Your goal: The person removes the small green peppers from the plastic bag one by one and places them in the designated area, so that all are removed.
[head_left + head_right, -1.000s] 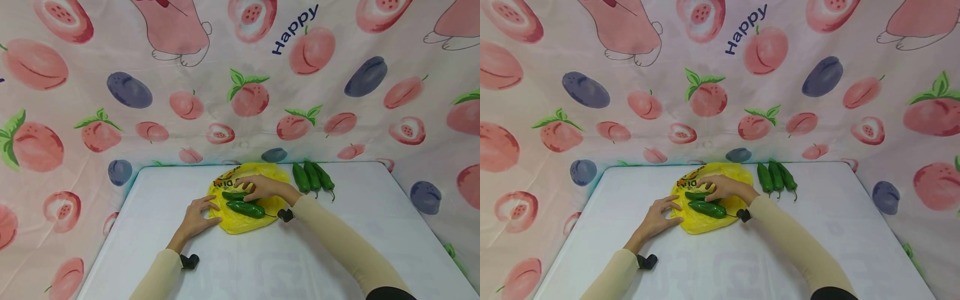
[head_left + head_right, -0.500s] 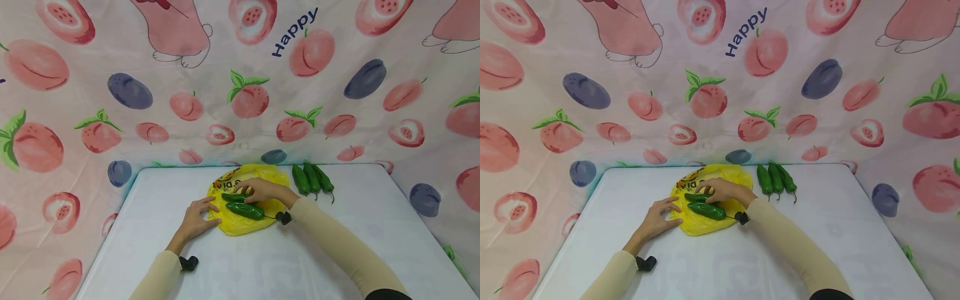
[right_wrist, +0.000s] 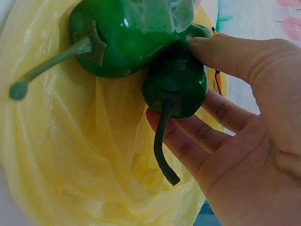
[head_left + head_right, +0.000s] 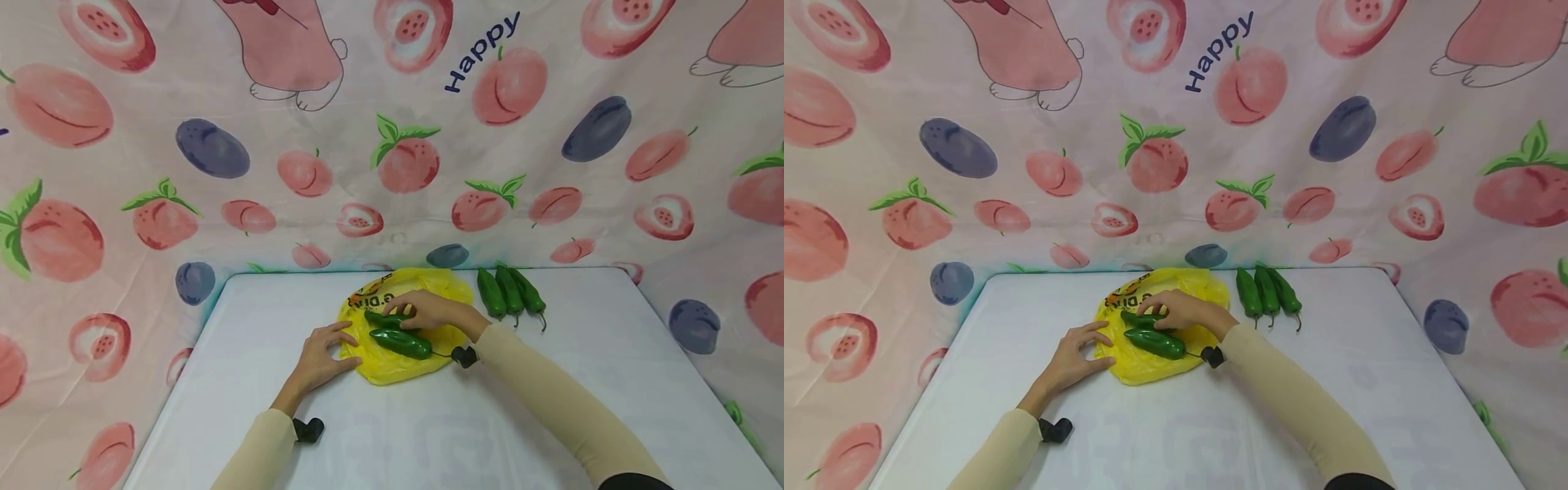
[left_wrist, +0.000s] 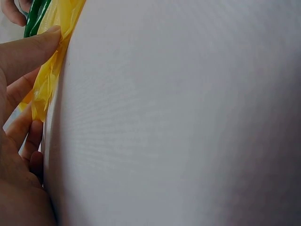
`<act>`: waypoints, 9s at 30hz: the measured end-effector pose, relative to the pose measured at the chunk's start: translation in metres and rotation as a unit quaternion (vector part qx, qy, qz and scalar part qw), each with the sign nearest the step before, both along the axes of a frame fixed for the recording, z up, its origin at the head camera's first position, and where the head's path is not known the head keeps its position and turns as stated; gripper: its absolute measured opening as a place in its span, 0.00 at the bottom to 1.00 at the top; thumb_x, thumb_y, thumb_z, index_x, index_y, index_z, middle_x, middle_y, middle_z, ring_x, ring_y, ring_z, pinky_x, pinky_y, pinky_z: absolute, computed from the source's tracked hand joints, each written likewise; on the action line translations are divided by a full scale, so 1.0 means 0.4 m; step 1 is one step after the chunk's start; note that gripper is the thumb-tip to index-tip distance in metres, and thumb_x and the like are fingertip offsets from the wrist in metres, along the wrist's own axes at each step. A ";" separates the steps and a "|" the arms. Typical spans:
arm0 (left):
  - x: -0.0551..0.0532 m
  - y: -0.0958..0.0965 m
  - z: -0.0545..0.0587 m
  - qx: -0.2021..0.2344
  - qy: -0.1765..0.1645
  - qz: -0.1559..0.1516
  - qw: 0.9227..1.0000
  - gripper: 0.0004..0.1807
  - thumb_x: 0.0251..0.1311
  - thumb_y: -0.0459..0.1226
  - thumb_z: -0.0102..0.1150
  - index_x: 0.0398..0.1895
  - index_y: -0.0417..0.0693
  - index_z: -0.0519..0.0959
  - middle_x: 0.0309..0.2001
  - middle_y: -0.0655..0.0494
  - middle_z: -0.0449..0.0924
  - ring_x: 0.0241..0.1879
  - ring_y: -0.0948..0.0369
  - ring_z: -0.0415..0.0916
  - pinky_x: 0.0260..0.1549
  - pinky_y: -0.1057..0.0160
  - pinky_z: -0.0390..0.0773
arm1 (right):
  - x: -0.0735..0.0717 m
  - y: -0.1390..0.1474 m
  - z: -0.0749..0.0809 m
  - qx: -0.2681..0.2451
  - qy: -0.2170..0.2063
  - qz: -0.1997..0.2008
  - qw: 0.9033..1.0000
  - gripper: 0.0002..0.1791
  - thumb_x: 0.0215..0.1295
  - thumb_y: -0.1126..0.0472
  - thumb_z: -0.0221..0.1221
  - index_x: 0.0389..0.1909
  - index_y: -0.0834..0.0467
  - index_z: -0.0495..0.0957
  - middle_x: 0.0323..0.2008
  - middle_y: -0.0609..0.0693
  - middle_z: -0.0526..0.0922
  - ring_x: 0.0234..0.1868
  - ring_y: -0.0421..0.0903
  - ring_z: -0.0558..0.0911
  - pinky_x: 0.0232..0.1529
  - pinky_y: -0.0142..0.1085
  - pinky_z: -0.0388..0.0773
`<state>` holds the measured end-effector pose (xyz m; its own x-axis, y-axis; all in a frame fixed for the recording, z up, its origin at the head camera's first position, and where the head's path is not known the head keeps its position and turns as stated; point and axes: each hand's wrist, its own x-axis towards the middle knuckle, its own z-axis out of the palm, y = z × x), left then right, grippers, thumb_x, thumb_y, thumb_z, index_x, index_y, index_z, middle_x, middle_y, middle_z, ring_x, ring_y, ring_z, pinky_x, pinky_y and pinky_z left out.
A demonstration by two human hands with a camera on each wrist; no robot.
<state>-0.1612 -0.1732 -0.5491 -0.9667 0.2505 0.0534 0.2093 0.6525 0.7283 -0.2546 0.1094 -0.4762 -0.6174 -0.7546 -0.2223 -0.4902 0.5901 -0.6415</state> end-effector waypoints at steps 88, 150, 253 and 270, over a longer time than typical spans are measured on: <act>0.007 0.001 0.002 0.005 0.003 0.003 1.000 0.12 0.53 0.47 0.79 0.39 0.64 0.86 0.70 0.56 0.73 0.70 0.47 0.63 0.71 0.37 0.52 | 0.168 0.379 0.085 -0.128 0.014 -0.098 0.987 0.24 0.68 0.58 0.68 0.64 0.53 0.76 0.52 0.54 0.82 0.48 0.53 0.83 0.50 0.42 0.83; 0.006 0.005 0.012 0.008 -0.002 -0.003 1.000 0.14 0.52 0.46 0.79 0.41 0.59 0.87 0.71 0.55 0.72 0.71 0.47 0.62 0.71 0.37 0.54 | 0.305 0.487 -0.070 -0.149 -0.067 -0.243 0.956 0.28 0.66 0.57 0.70 0.65 0.54 0.72 0.46 0.57 0.79 0.42 0.53 0.82 0.42 0.36 0.81; 0.008 -0.001 -0.003 0.007 0.015 -0.005 1.000 0.13 0.52 0.47 0.79 0.40 0.61 0.86 0.70 0.56 0.73 0.70 0.47 0.64 0.70 0.37 0.54 | 0.282 0.494 0.073 -0.083 0.053 -0.184 0.978 0.43 0.65 0.48 0.70 0.76 0.47 0.60 0.63 0.65 0.75 0.56 0.63 0.81 0.50 0.48 0.84; 0.007 0.000 -0.003 0.007 0.016 -0.006 1.000 0.13 0.52 0.48 0.79 0.39 0.61 0.86 0.70 0.55 0.73 0.69 0.47 0.64 0.70 0.37 0.53 | 0.267 0.471 0.074 -0.094 0.055 -0.184 0.977 0.41 0.65 0.48 0.70 0.75 0.49 0.61 0.63 0.63 0.76 0.55 0.61 0.82 0.50 0.51 0.84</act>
